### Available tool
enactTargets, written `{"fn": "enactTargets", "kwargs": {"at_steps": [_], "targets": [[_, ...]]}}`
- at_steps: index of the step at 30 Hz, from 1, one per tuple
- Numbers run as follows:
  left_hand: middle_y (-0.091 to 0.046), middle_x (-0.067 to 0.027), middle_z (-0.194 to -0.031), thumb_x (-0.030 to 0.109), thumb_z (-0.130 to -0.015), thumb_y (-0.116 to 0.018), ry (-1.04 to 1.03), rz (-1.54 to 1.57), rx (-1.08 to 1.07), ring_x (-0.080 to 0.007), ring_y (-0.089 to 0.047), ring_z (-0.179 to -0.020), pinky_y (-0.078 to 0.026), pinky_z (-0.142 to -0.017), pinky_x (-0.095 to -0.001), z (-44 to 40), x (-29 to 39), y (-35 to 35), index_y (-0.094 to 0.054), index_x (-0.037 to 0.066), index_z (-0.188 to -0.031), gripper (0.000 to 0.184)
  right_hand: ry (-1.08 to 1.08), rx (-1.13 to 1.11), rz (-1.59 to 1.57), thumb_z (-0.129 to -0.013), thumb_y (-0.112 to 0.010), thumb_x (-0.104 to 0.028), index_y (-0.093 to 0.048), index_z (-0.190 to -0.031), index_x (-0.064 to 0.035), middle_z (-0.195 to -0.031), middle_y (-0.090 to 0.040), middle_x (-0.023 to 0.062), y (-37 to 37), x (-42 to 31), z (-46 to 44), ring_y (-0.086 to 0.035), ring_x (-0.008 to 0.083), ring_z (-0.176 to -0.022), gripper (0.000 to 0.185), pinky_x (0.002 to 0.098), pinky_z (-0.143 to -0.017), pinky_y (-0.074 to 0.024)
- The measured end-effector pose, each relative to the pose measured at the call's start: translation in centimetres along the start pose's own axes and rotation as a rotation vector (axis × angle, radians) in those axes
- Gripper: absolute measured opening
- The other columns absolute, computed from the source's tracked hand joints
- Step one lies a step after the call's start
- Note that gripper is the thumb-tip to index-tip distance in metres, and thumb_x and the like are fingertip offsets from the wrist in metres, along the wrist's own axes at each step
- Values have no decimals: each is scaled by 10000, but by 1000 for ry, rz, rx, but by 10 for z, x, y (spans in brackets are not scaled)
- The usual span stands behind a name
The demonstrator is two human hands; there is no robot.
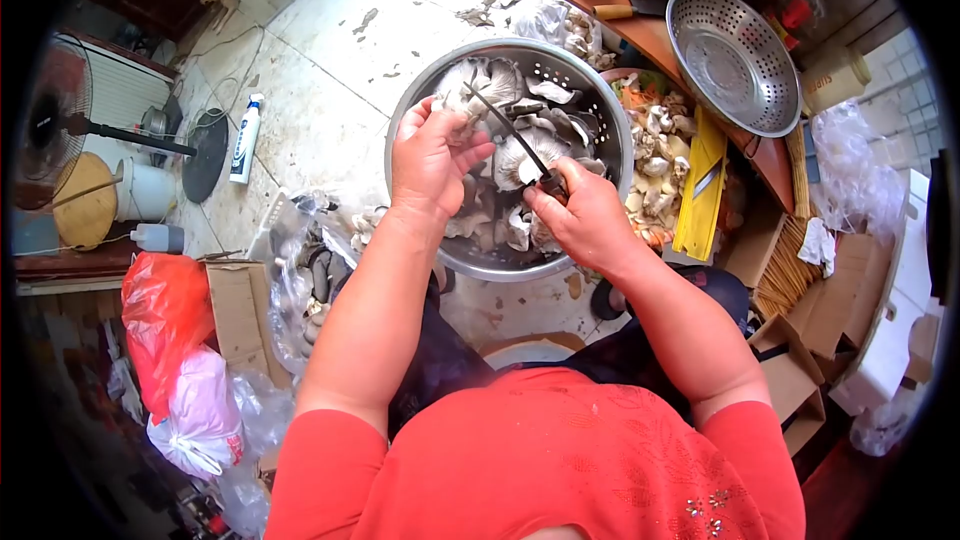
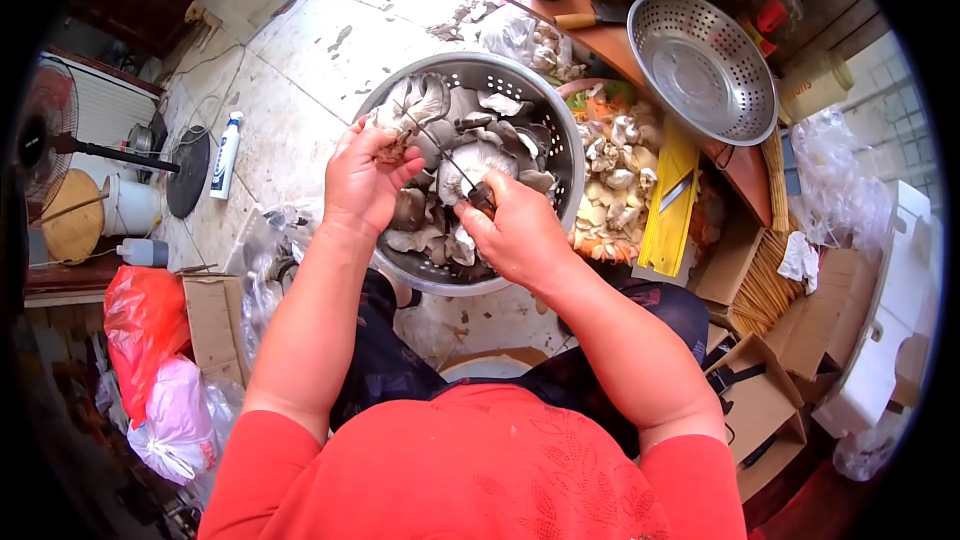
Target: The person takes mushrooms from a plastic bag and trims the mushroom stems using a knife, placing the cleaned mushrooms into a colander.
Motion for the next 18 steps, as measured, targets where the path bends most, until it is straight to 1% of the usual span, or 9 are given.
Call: {"fn": "enactTargets", "kwargs": {"at_steps": [2, 4, 5, 7, 9, 10, 14, 16, 18], "targets": [[-606, -84, -871, 67, -776, -637, 9, 32, -7, -201, -622, -652, -564, -570, -330, 1, 2, -1, -421, 59, -1141, 424, -17, 5, 93, -854, -647, -220, -594, -1001, 0, -893, -655, 224, 0, 2, -2, -637, 385, -844, 270, 418, -740, -496], [-620, -68, -868, 88, -778, -653, 9, -14, 9, -175, -613, -638, -530, -527, -292, 1, 2, 0, -432, 77, -1128, 414, -14, 1, 93, -855, -645, -226, -591, -1000, -2, -894, -653, 227, 0, 2, -3, -632, 394, -850, 272, 426, -742, -494], [-620, -68, -868, 88, -778, -653, 11, -13, 11, -175, -613, -638, -530, -527, -292, -1, 0, 3, -432, 77, -1128, 414, -13, -4, 91, -855, -643, -231, -587, -999, -4, -895, -651, 230, -1, 3, -2, -627, 404, -856, 275, 434, -743, -493], [-628, -50, -857, 100, -781, -664, 53, -82, -36, -146, -598, -615, -490, -490, -262, -7, -3, 8, -460, 90, -1097, 375, 4, -16, 94, -855, -642, -234, -584, -1008, -1, -892, -650, 232, -3, 2, -3, -625, 407, -856, 285, 442, -746, -492], [-627, -41, -846, 98, -782, -662, 83, -82, -62, -138, -592, -605, -480, -482, -256, -6, -6, 8, -476, 94, -1077, 349, 19, -27, 97, -854, -640, -238, -580, -1017, 1, -889, -650, 234, -4, 0, -3, -623, 411, -857, 295, 449, -748, -490], [-626, -32, -835, 97, -783, -661, 113, -79, -92, -129, -585, -594, -470, -474, -249, -5, -10, 5, -491, 97, -1056, 322, -8, -44, 108, -854, -636, -234, -576, -1017, 11, -885, -647, 242, -5, 0, -4, -621, 416, -859, 300, 455, -750, -489], [-624, -30, -840, 92, -784, -655, 161, -72, -82, -129, -580, -583, -470, -470, -242, 6, -22, -1, -506, 98, -1022, 281, -46, -52, 113, -853, -620, -228, -565, -998, 43, -869, -640, 267, -11, 8, -6, -616, 431, -861, 312, 467, -761, -484], [-602, -40, -803, 87, -809, -612, 167, -148, -69, -148, -565, -577, -453, -484, -267, 10, -25, -3, -495, 120, -983, 212, -45, -58, 130, -852, -617, -232, -562, -990, 47, -866, -639, 272, -11, 7, -8, -615, 434, -861, 316, 471, -766, -482], [-604, -39, -811, 86, -811, -612, 171, -162, -74, -145, -571, -582, -457, -483, -268, 13, -28, -4, -496, 118, -978, 206, -46, -62, 147, -850, -614, -235, -560, -981, 52, -864, -638, 277, -10, 8, -11, -615, 437, -862, 321, 474, -770, -480]]}}
Point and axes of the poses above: each hand's wrist, its own z-axis away from the middle knuckle, its own y-axis out of the back of the hand, x = y × z, the point moved 5 cm from there along -z, towards the middle knuckle
